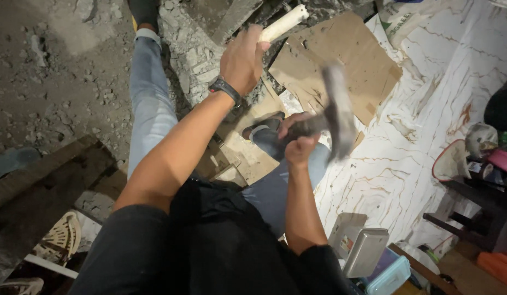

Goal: Using a hammer to strike a wooden wedge to pry apart concrete debris

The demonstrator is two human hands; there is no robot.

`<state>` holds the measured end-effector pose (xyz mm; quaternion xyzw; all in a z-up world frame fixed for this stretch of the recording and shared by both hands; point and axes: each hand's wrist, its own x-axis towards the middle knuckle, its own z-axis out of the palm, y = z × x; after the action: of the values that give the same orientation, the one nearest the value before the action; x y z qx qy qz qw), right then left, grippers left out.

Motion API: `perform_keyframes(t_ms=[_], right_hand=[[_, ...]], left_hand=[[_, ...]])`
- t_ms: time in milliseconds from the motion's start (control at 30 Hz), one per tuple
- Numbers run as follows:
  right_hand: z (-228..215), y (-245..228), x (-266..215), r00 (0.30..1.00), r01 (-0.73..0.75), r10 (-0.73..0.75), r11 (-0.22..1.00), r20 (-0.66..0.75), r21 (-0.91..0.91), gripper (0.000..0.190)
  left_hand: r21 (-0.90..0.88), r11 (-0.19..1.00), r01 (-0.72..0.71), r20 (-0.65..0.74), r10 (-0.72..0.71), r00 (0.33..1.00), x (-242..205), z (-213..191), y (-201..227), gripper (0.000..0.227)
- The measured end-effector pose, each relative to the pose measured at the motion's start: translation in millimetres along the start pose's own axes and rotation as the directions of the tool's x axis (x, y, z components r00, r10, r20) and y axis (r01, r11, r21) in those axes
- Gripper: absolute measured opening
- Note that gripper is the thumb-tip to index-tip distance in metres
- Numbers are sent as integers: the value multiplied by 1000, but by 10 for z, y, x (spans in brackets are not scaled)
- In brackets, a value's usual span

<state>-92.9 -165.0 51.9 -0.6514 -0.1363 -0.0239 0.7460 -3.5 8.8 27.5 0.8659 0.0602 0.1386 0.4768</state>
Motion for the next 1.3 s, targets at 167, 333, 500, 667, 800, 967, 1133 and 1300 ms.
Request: perform_keyframes(t_ms=[167, 333, 500, 667, 800, 967, 1133, 1300], right_hand=[[-192, 657, 352, 943, -292, 279, 955, -180, -48, 34], [-92, 294, 227, 882, -457, 444, 887, -156, -60, 46], [-973, 1643, 59, 860, -285, 479, 734, -173, 617, 19], [41, 402, 513, 799, -599, 560, 776, -220, -197, 62], [-210, 630, 169, 909, -380, 411, 884, -64, 273, 21], [43, 5, 34, 901, -401, 417, 905, -115, 139, 61], [-35, -16, -155, 864, -452, 468, 884, -186, 121, 69], [-60, 5, -253, 874, -466, 454, 884, -175, -34, 70]], left_hand=[[18, 999, 44, 39, -45, 998, 40, 62, -12, 15], [103, 994, 27, 7, -28, 1000, -106, 163, -134, 20], [72, 997, 9, 26, -11, 1000, 0, 266, -195, 20], [86, 993, 86, 251, -105, 962, -88, 102, -81, 28], [-91, 986, 140, 290, -108, 951, -171, 382, -309, 41], [-79, 986, 147, 385, -106, 917, -212, -47, -63, 35], [-139, 987, -76, 37, 82, 996, -157, -42, -51, 16], [-134, 990, -35, 9, 36, 999, -69, -13, -91, 23]])
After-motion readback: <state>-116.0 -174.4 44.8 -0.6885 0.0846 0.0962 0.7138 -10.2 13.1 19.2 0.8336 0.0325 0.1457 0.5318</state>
